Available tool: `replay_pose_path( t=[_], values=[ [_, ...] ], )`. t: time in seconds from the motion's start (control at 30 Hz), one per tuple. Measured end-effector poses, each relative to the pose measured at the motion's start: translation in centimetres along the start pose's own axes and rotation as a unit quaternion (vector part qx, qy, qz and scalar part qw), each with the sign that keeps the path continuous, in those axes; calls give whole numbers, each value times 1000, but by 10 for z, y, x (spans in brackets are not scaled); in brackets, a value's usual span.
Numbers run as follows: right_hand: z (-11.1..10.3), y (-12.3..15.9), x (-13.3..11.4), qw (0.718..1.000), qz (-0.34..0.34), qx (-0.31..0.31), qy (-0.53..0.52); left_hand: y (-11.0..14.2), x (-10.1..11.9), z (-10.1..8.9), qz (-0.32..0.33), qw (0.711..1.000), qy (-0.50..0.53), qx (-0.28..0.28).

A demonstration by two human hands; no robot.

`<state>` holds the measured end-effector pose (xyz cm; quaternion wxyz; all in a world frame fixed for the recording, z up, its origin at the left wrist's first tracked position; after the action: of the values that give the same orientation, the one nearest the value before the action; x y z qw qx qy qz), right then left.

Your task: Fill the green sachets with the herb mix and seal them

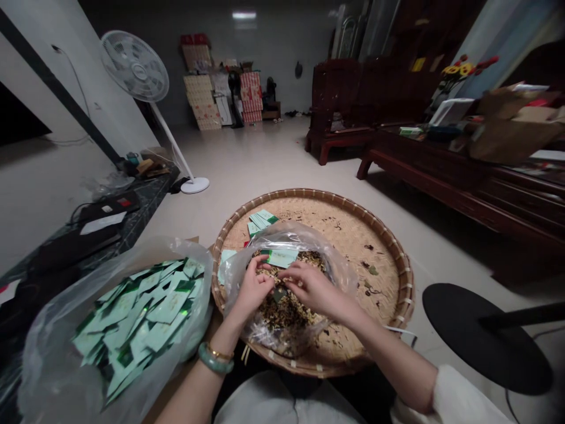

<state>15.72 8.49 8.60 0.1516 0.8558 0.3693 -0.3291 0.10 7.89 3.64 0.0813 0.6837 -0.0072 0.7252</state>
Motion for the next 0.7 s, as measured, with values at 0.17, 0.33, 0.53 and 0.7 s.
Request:
replay_pose_path(
  t=[0.17, 0.33, 0.53, 0.7],
  values=[
    [16, 1, -10, 974, 44, -88, 205, 4, 4, 1, 15, 1000, 5, -8],
    [23, -6, -10, 954, 96, -122, 254, 10, 5, -1, 26, 1000, 6, -4],
    [22, 0, -11, 956, 65, -94, 270, 26, 6, -2, 52, 997, -52, -20],
    [31, 10, -22, 964, 21, -65, 255, 40, -3, 4, 109, 959, -261, -30]
  ],
)
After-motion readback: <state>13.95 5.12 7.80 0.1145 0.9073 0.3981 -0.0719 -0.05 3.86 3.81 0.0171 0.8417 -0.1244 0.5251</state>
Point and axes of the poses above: each hand's wrist, its own y-axis away from the middle knuckle, its own z-axis out of the palm, x = y × z, the point moved 3 cm from there along -y, towards the middle knuckle, and after that the axes turned 13 degrees about -x, right-handed, at the moved point
